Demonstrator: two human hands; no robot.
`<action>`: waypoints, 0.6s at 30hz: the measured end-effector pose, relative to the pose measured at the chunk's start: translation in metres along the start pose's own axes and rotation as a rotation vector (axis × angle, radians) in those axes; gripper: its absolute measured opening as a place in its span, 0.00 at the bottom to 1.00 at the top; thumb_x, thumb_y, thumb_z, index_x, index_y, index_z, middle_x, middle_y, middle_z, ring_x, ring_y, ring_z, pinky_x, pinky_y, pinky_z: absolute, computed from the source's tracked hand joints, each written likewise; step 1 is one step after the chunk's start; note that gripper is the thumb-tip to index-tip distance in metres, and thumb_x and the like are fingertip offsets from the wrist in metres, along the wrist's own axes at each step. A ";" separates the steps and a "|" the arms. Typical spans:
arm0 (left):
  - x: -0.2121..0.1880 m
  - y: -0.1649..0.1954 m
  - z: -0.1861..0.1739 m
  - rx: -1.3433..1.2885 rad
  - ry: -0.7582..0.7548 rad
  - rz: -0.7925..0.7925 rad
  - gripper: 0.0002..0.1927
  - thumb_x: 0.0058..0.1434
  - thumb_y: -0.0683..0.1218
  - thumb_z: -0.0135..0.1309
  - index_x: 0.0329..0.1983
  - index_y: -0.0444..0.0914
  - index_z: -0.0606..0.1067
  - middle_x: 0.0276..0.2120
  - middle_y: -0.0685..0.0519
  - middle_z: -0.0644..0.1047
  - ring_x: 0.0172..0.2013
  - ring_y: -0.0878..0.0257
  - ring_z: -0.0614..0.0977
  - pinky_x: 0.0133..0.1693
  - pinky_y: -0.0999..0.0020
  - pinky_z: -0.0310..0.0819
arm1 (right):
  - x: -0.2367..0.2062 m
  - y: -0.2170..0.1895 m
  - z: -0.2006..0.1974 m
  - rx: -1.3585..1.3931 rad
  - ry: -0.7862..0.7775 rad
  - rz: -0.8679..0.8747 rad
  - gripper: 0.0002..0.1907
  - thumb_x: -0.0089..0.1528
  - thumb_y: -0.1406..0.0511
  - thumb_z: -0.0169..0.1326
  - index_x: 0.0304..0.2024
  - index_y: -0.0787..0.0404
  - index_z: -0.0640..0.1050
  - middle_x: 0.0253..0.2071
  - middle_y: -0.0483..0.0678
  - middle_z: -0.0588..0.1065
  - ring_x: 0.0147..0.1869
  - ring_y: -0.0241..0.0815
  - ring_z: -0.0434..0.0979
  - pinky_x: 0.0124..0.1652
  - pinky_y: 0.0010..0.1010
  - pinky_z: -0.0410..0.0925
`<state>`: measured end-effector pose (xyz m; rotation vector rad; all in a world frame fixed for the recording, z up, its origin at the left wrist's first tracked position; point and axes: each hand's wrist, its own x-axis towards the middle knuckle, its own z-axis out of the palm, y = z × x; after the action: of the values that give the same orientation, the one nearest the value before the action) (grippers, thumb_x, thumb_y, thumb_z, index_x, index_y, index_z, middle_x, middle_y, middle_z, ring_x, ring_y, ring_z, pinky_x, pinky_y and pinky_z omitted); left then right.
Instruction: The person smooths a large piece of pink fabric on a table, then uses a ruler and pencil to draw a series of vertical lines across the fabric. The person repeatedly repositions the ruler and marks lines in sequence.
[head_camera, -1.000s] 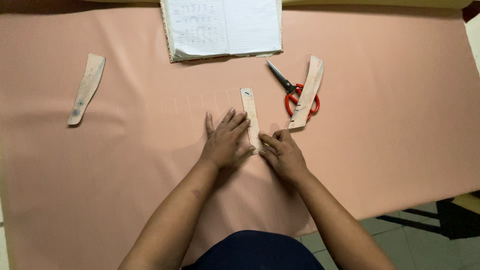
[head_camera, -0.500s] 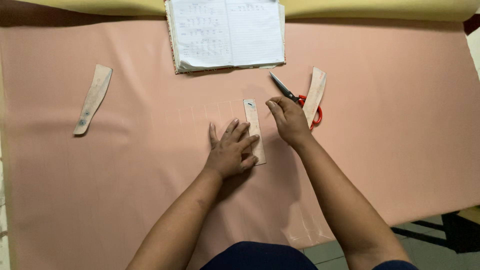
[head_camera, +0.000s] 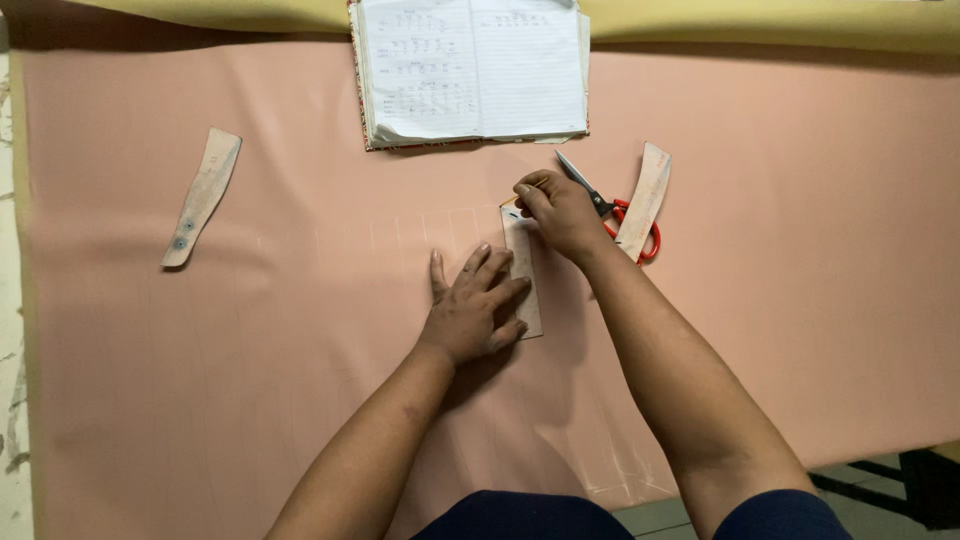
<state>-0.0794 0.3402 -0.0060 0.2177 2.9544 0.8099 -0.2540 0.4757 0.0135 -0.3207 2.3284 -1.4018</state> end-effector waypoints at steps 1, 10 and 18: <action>0.000 0.000 0.000 -0.007 -0.002 -0.001 0.32 0.53 0.65 0.60 0.62 0.59 0.73 0.72 0.56 0.59 0.74 0.54 0.54 0.65 0.23 0.22 | -0.003 -0.002 -0.003 -0.128 0.008 -0.017 0.15 0.69 0.58 0.52 0.48 0.63 0.79 0.39 0.47 0.81 0.43 0.36 0.82 0.45 0.30 0.74; 0.000 0.002 0.000 0.005 -0.006 -0.009 0.31 0.52 0.65 0.60 0.61 0.59 0.73 0.72 0.57 0.59 0.74 0.55 0.54 0.65 0.23 0.21 | -0.021 -0.019 -0.012 -0.452 0.145 -0.125 0.13 0.69 0.60 0.53 0.46 0.63 0.81 0.40 0.52 0.81 0.44 0.47 0.82 0.46 0.37 0.72; 0.000 0.000 0.004 0.017 0.016 0.000 0.31 0.53 0.66 0.59 0.61 0.59 0.73 0.72 0.57 0.60 0.74 0.55 0.54 0.65 0.24 0.21 | -0.071 0.000 -0.012 -0.312 0.151 -0.171 0.13 0.67 0.61 0.55 0.45 0.63 0.81 0.39 0.52 0.82 0.43 0.47 0.84 0.43 0.35 0.74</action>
<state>-0.0787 0.3422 -0.0093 0.2133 2.9777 0.7900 -0.1963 0.5130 0.0336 -0.5311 2.7038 -1.1674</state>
